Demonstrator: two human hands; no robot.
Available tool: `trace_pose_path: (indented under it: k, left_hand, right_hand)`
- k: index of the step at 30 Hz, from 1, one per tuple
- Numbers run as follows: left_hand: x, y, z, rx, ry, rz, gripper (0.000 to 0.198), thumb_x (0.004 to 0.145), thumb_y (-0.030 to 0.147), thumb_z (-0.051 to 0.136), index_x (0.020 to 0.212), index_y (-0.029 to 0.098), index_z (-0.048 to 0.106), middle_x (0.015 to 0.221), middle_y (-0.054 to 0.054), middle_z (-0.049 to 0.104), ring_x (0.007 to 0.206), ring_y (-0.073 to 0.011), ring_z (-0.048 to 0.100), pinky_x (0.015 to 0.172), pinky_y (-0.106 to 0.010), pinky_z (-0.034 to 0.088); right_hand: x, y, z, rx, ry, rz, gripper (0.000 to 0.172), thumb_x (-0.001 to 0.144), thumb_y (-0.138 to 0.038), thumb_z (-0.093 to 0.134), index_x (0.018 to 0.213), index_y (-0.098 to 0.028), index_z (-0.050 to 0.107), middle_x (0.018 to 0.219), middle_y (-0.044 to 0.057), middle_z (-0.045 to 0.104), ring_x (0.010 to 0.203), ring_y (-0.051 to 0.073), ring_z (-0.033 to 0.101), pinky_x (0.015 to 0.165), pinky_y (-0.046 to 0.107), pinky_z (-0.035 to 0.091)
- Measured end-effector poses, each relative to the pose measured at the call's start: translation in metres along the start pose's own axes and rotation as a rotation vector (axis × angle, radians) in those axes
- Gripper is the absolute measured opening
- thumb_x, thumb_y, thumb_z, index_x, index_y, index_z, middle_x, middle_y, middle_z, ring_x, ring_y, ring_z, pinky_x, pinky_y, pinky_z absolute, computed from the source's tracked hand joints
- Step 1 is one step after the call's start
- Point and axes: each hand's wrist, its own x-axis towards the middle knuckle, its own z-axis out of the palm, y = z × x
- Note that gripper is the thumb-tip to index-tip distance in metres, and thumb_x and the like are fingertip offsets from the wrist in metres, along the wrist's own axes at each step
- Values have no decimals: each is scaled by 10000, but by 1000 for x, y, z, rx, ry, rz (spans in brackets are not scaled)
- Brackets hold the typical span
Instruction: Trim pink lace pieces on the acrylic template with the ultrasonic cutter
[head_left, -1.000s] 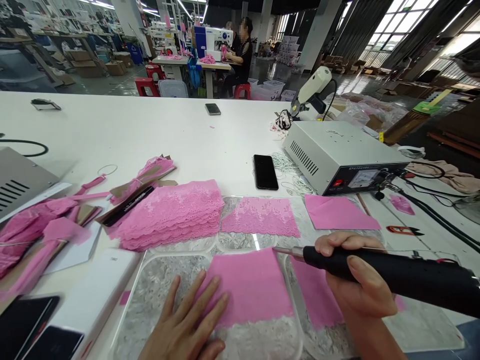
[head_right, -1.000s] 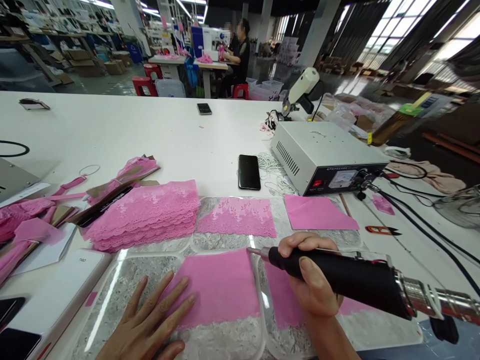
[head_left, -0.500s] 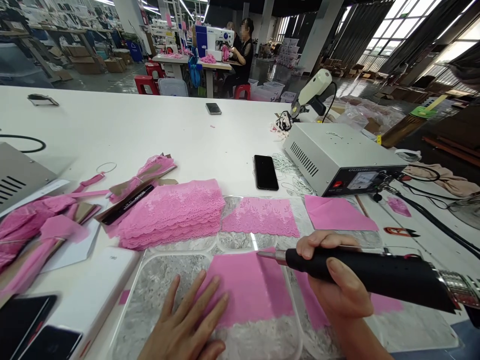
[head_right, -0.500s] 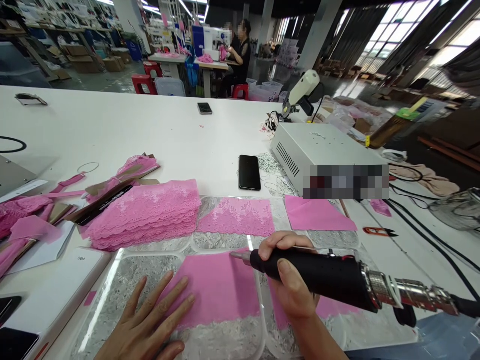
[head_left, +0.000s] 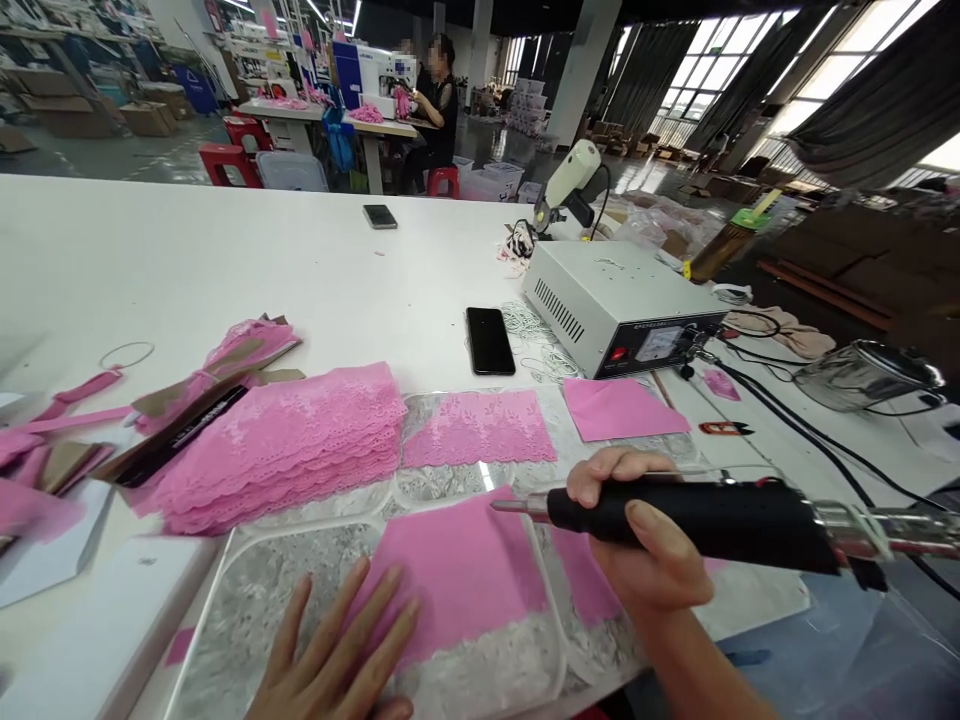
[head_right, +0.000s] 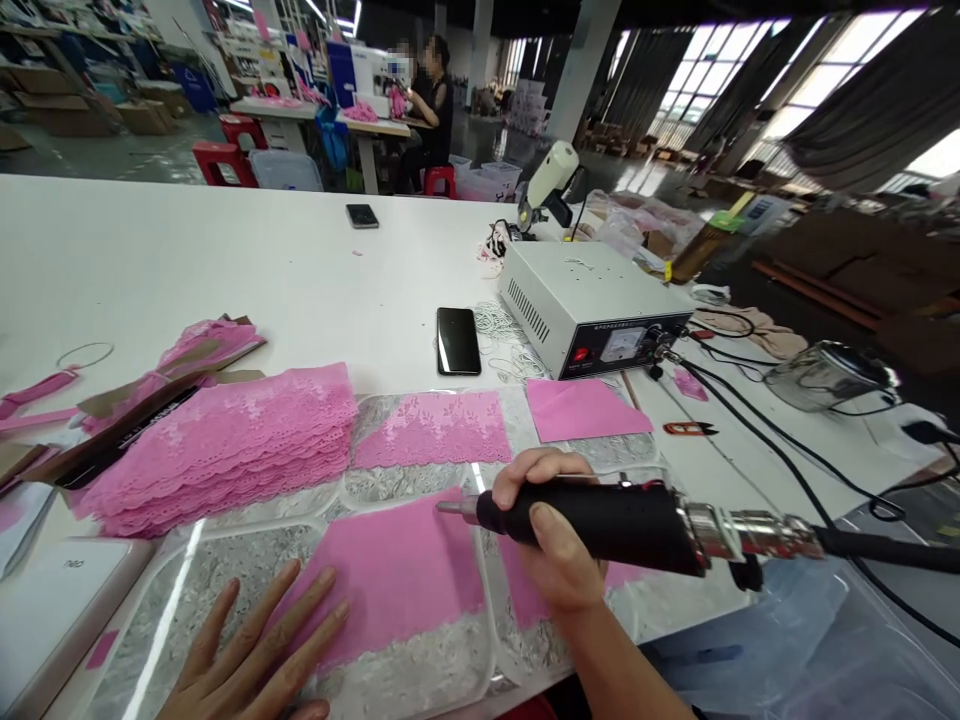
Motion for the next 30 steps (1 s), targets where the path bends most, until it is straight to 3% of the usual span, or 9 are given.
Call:
trace_pose_path:
  k: [7, 30]
  left_hand:
    - [4, 2, -5, -3, -22, 2, 372, 958, 363, 501, 1287, 224, 606, 1375, -10, 592, 1475, -277, 232, 1218, -539, 74]
    - [6, 2, -6, 14, -35, -1, 388, 953, 346, 495, 1301, 208, 596, 1391, -26, 578, 1468, -263, 254, 1219, -522, 78]
  right_hand:
    - [-12, -19, -29, -71, 60, -10, 131, 779, -264, 626, 886, -196, 659, 792, 16, 599, 608, 127, 551, 587, 313, 495]
    - [-9, -19, -30, -59, 20, 11, 108, 805, -277, 639, 890, -213, 654, 797, 19, 596, 610, 133, 560, 590, 324, 508]
